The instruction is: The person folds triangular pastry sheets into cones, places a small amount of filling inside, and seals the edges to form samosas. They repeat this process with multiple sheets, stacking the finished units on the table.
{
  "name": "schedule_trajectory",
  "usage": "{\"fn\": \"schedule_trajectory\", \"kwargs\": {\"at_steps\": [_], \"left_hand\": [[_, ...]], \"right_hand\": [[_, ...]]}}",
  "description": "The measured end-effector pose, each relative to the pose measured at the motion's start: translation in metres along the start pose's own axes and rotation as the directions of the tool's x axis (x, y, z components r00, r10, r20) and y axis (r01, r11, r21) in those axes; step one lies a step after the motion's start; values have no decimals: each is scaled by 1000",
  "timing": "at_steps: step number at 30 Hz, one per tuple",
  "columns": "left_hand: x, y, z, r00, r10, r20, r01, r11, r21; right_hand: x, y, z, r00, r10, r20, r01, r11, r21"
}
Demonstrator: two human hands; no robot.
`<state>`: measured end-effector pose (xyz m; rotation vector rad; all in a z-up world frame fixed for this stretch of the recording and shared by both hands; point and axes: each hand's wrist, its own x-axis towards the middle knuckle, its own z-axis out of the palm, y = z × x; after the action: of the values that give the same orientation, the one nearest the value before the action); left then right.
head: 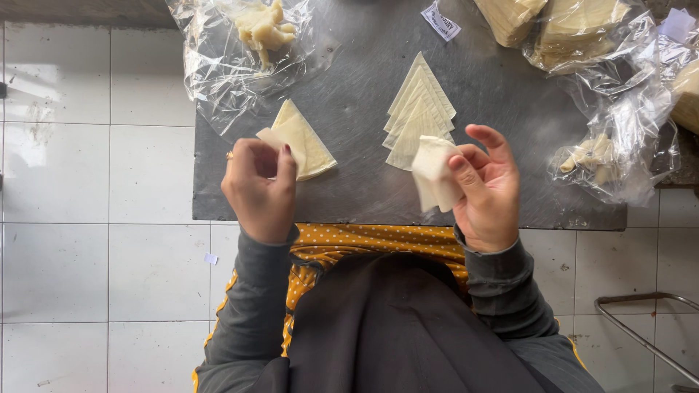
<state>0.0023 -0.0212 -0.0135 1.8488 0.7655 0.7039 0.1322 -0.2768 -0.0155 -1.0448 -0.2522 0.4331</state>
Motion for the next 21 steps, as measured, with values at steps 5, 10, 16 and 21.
{"fn": "schedule_trajectory", "kwargs": {"at_steps": [5, 10, 16, 21], "left_hand": [[4, 17, 12, 903, 430, 24, -410, 841, 353], [-8, 40, 34, 720, 465, 514, -347, 884, -314], [3, 48, 56, 666, 321, 673, -211, 947, -244], [26, 57, 74, 746, 535, 397, -499, 843, -200]], "right_hand": [[-2, -20, -5, 995, 47, 90, -24, 968, -248], [-5, -47, 3, 938, 274, 214, -130, 848, -515], [12, -71, 8, 899, 364, 243, -23, 594, -804], [44, -72, 1, 905, -108, 410, 423, 310, -851]]}}
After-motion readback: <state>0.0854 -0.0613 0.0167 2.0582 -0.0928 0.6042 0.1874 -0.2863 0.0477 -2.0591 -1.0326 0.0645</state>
